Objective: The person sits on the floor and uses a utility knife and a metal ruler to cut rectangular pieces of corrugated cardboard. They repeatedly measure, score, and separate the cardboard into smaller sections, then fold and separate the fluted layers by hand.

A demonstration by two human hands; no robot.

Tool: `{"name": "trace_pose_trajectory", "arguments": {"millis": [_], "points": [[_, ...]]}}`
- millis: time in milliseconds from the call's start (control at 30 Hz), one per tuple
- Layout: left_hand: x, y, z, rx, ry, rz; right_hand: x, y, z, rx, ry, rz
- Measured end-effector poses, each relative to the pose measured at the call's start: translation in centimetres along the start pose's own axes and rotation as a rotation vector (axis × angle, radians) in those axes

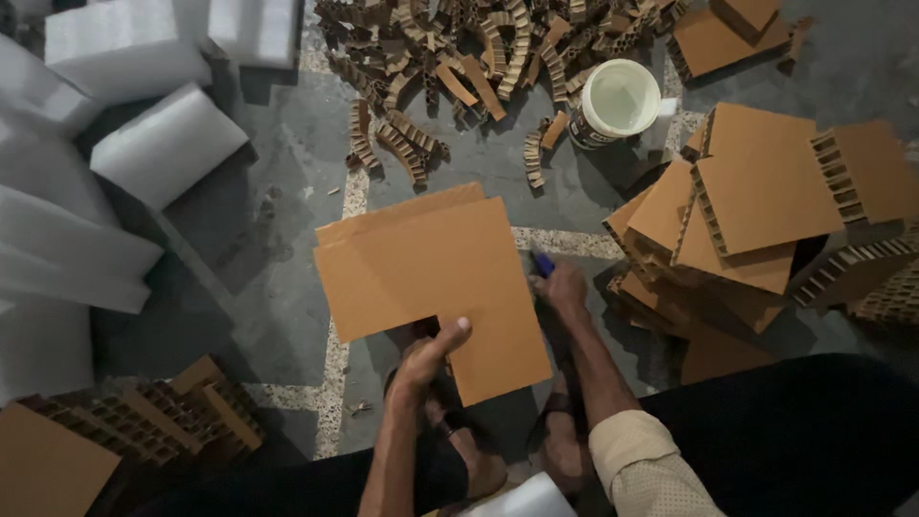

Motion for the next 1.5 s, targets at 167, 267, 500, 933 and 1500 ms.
{"name": "trace_pose_trajectory", "arguments": {"millis": [167, 267, 500, 933, 1500], "points": [[0.2, -0.1, 0.7, 0.009, 0.044, 0.016, 0.0, -0.5, -0.9, -0.125, -0.005, 0.06], [0.4, -0.3, 0.9, 0.059, -0.016, 0.01, -0.2, -2.4, -2.2, -0.387, 0.001, 0.183], [-0.4, 0.1, -0.5, -0.004, 0.107, 0.033, -0.5, -5.2, -3.4, -0.228, 0.135, 0.12], [-0.3, 1.1, -1.4, -0.044, 0.05, 0.025, -1.9, -5.0, -6.0, 0.164, 0.169, 0.004], [0.1, 1.9, -2.1, 0.044, -0.17, 0.042, 0.9, -3.9, -4.4, 0.387, 0.478, 0.013]]}}
Point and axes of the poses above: each hand's wrist, its own y-axis towards the middle knuckle, its own x-axis out of the palm, z = x × y, the point moved 5 cm from there along y, towards the middle knuckle, and after that the axes turned 2 degrees about -z, right-handed, at the moved point
